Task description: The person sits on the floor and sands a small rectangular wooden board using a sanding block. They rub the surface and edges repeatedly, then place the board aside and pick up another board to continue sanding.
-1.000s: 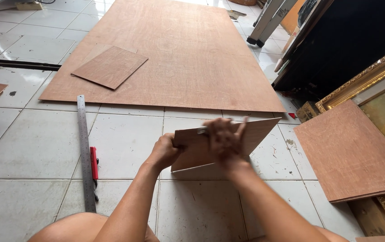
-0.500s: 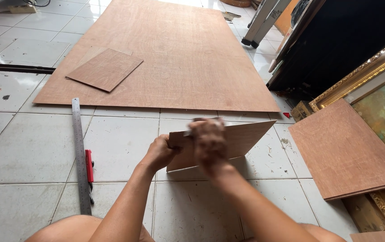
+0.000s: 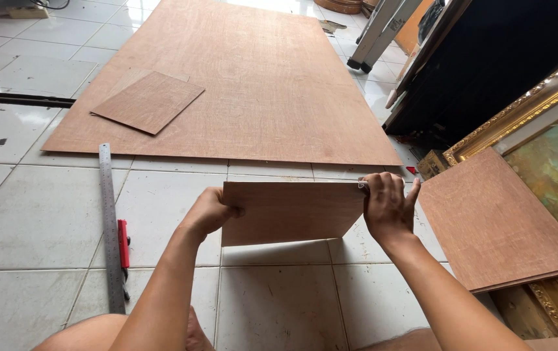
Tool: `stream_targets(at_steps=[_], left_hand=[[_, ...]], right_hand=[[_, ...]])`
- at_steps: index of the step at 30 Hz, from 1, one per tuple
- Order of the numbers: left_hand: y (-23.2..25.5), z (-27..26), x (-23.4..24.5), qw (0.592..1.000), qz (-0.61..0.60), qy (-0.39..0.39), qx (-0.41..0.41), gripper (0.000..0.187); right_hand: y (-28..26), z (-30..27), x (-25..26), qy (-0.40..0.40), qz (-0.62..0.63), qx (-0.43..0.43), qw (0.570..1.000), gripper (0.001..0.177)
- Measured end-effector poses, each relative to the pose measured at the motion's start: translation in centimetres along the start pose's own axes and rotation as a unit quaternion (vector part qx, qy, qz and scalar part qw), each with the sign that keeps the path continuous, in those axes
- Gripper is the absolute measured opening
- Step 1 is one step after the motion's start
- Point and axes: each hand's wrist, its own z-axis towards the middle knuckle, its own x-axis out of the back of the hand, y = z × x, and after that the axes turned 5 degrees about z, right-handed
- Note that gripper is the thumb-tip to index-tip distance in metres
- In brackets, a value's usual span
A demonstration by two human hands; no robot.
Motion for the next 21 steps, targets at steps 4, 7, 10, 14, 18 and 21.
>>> stream_targets(at_steps=[4, 7, 10, 14, 18, 21], left_hand=[[16.0, -11.7, 5.6, 0.988, 0.145, 0.054, -0.018, 0.102], [18.1, -12.6, 4.4, 0.883, 0.296, 0.248, -0.266, 0.121], [18.4, -11.5, 0.6, 0.848, 0.400, 0.173, -0.303, 0.115], [11.9, -7.3, -2.2, 0.860, 0.461, 0.039, -0.216, 0.075], [8.4, -5.7, -0.7, 0.839, 0.505, 0.036, -0.202, 0.010], [13.2, -9.5, 2.3, 0.854, 0.447, 0.041, -0.265, 0.022]], right_hand=[[-1.4, -1.4, 0.8, 0.051, -0.014, 0.008, 0.999, 0.015], [-4.1, -1.2, -0.2, 0.073, 0.013, 0.004, 0.997, 0.016], [-8.4, -0.1, 0.6, 0.055, 0.004, 0.025, 0.998, 0.016], [-18.5, -1.4, 5.9, 0.020, 0.087, 0.153, 0.984, 0.020], [-20.2, -3.2, 4.3, -0.071, 0.162, 0.081, 0.981, 0.035], [-16.0, -3.2, 3.2, -0.174, 0.206, -0.117, 0.956, 0.055]])
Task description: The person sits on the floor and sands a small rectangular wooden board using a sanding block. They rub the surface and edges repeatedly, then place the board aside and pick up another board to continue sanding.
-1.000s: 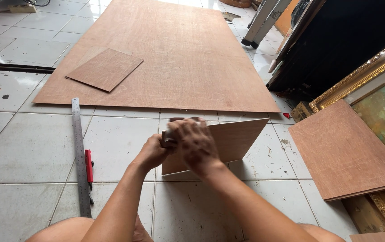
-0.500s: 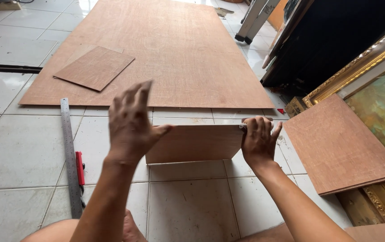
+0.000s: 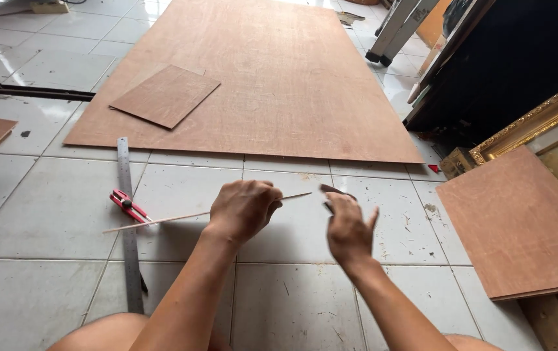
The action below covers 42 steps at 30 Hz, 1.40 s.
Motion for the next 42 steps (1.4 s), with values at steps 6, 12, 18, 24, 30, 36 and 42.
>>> stream_targets(at_steps=[6, 12, 18, 24, 30, 36, 42], left_hand=[[4.0, 1.3, 2.6, 0.941, -0.272, 0.198, -0.028, 0.016], [2.2, 1.3, -1.5, 0.872, -0.464, 0.152, 0.030, 0.026], [0.8, 0.9, -3.7, 0.846, -0.515, 0.139, 0.017, 0.012], [0.8, 1.6, -4.1, 0.844, -0.517, 0.123, 0.069, 0.011], [-2.1, 3.8, -8.2, 0.812, -0.559, 0.145, 0.091, 0.015], [-1.5, 1.2, -1.0, 0.819, -0.540, 0.175, 0.084, 0.013], [-2.8, 1.8, -2.7, 0.806, -0.555, 0.184, 0.087, 0.013]], right_hand=[[-1.4, 0.9, 8.5, 0.270, 0.130, 0.176, 0.938, 0.067], [-6.2, 1.2, 10.4, 0.301, 0.033, 0.329, 0.894, 0.063], [-8.5, 0.8, 10.8, 0.265, -0.015, 0.387, 0.883, 0.064], [-1.3, 7.2, 11.1, 0.271, -0.060, 0.273, 0.921, 0.065], [-7.2, 6.3, 9.6, 0.222, -0.054, 0.326, 0.917, 0.060], [-12.7, 3.8, 9.2, 0.168, -0.049, 0.434, 0.884, 0.076], [-3.4, 9.5, 10.0, 0.245, -0.146, 0.336, 0.898, 0.064]])
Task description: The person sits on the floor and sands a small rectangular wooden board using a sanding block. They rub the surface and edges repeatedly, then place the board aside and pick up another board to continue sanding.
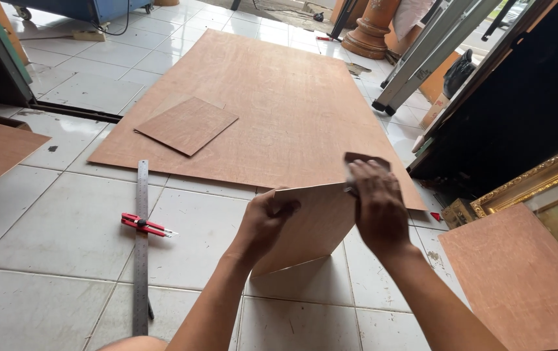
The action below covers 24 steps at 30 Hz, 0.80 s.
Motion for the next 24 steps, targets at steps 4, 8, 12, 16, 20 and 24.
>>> stream_targets(at_steps=[4, 8, 12, 16, 20, 24], left_hand=[[-0.3, 0.5, -0.9, 1.000, -0.016, 0.008, 0.003, 0.012], [-0.8, 0.1, -1.8, 1.000, -0.005, 0.005, 0.001, 0.012], [-2.0, 0.0, -1.7, 1.000, 0.021, 0.020, -0.010, 0.011], [1.0, -1.0, -1.6, 0.999, 0.023, 0.036, 0.000, 0.010], [1.1, -0.9, -2.1, 0.998, 0.041, 0.038, 0.016, 0.008], [2.3, -1.3, -2.3, 0.998, 0.048, 0.034, 0.022, 0.009]], right_hand=[[0.5, -0.3, -1.4, 0.003, 0.009, -0.085, 0.996, 0.073], [-9.1, 1.7, 1.7, 0.016, 0.044, 0.021, 0.999, 0.073], [-10.5, 2.8, 3.4, -0.013, 0.125, 0.107, 0.986, 0.073], [-3.0, 0.9, 0.4, 0.002, 0.093, 0.034, 0.995, 0.049], [-2.6, 0.3, 0.0, 0.036, 0.054, -0.098, 0.993, 0.024], [-11.3, 2.2, 3.2, 0.035, 0.141, -0.054, 0.988, 0.039]])
